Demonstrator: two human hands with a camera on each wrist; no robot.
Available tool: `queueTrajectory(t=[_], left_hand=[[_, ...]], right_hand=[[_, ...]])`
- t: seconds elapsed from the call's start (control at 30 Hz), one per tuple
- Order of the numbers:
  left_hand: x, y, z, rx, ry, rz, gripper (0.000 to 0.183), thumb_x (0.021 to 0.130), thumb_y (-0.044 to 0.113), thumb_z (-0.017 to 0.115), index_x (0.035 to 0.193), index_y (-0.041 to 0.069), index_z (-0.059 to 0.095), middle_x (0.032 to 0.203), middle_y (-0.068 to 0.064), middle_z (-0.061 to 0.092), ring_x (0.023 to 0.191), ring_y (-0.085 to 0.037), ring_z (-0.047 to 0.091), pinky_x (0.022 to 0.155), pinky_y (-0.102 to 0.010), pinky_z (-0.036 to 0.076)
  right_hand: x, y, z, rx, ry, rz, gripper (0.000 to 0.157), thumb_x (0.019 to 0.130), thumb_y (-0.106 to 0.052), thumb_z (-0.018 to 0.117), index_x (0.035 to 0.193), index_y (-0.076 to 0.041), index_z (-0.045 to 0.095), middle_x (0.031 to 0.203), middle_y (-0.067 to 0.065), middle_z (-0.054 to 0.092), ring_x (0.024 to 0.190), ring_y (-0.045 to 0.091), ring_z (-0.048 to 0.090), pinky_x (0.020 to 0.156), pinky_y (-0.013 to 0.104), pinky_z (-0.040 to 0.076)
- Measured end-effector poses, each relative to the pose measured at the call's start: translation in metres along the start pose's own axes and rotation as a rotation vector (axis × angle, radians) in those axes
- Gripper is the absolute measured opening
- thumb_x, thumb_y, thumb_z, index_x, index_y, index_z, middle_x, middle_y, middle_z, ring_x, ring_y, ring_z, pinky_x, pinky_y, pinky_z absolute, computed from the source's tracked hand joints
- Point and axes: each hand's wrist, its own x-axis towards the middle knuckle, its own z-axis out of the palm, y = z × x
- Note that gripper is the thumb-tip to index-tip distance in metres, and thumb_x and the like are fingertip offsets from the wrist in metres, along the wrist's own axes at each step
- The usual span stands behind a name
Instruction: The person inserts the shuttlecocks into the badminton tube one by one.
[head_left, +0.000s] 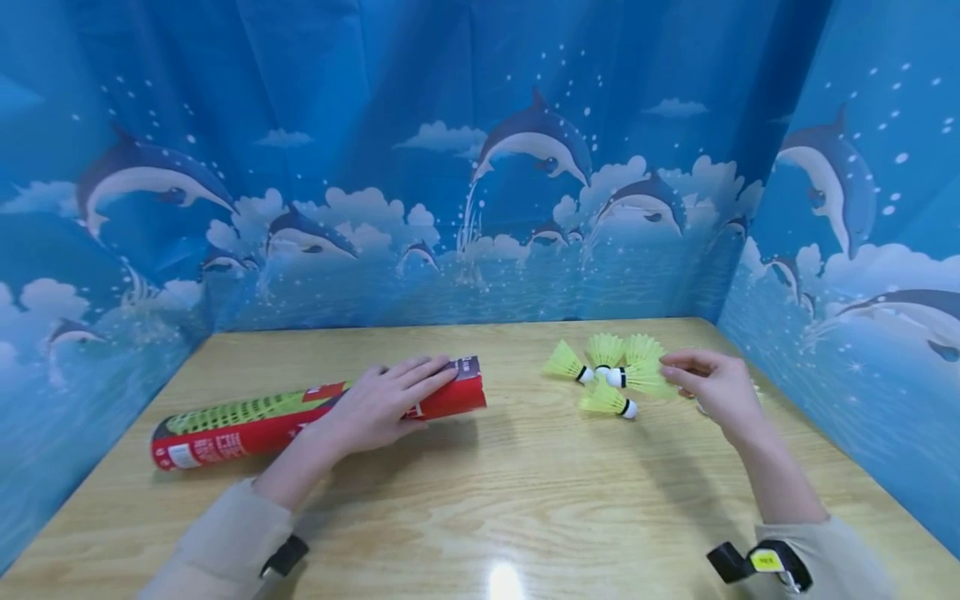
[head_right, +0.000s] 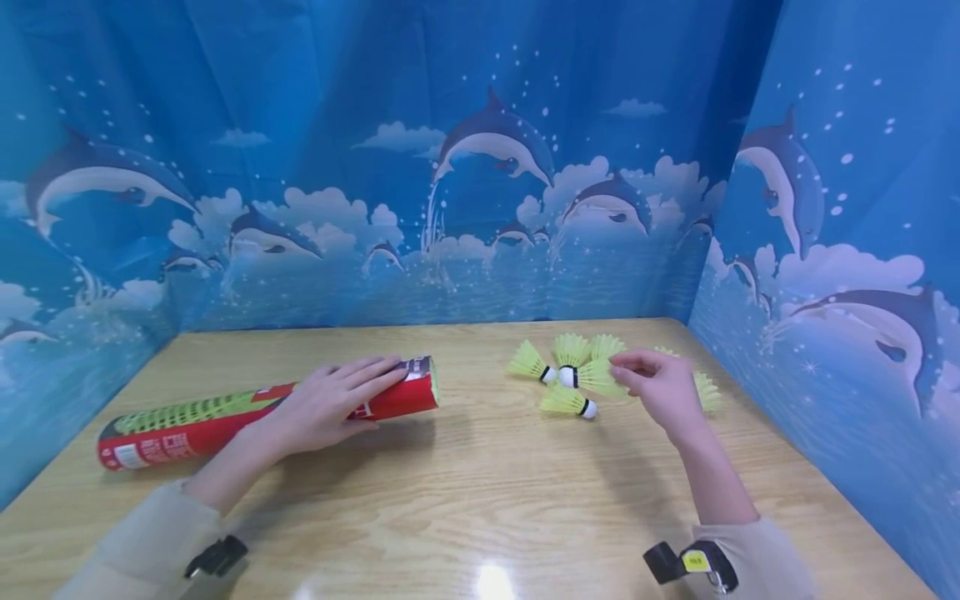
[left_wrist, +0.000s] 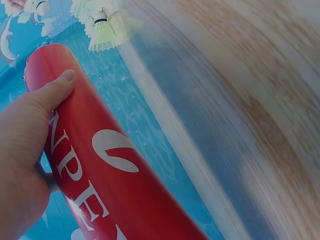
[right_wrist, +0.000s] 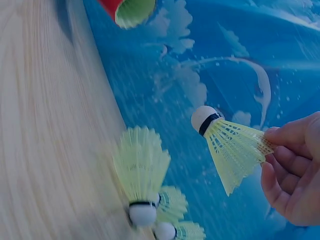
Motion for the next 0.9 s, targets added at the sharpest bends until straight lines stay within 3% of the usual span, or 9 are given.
queueTrajectory(t=[0.23,0.53,0.9], left_hand=[[-0.001,0.000,0.002,0.002,0.007,0.001,0.097,0.065,0.023,0.085,0.145,0.023,0.032,0.147,-0.003,0.035,0.130,-0.023,0.035,0.091,-0.056,0.041],[0.000,0.001,0.005,0.016,0.046,-0.002,0.097,0.063,0.022,0.086,0.145,0.022,0.034,0.146,-0.004,0.037,0.129,-0.024,0.036,0.088,-0.054,0.044],[0.001,0.001,0.005,0.042,0.059,-0.015,0.097,0.062,0.023,0.087,0.144,0.023,0.034,0.146,-0.004,0.037,0.129,-0.024,0.037,0.088,-0.054,0.044]], right_hand=[[0.007,-0.023,0.031,0.112,-0.088,-0.002,0.034,0.090,-0.017,0.061,0.113,0.008,0.060,0.094,0.000,0.065,0.079,0.004,0.058,0.066,0.026,0.051],[0.014,-0.049,0.083,0.234,-0.161,-0.028,0.025,0.087,-0.010,0.064,0.106,0.006,0.064,0.094,0.007,0.066,0.079,0.013,0.059,0.068,0.034,0.051],[0.020,-0.063,0.134,0.310,-0.174,-0.038,0.020,0.085,-0.003,0.065,0.102,0.006,0.066,0.092,0.012,0.068,0.075,0.013,0.061,0.064,0.028,0.050]])
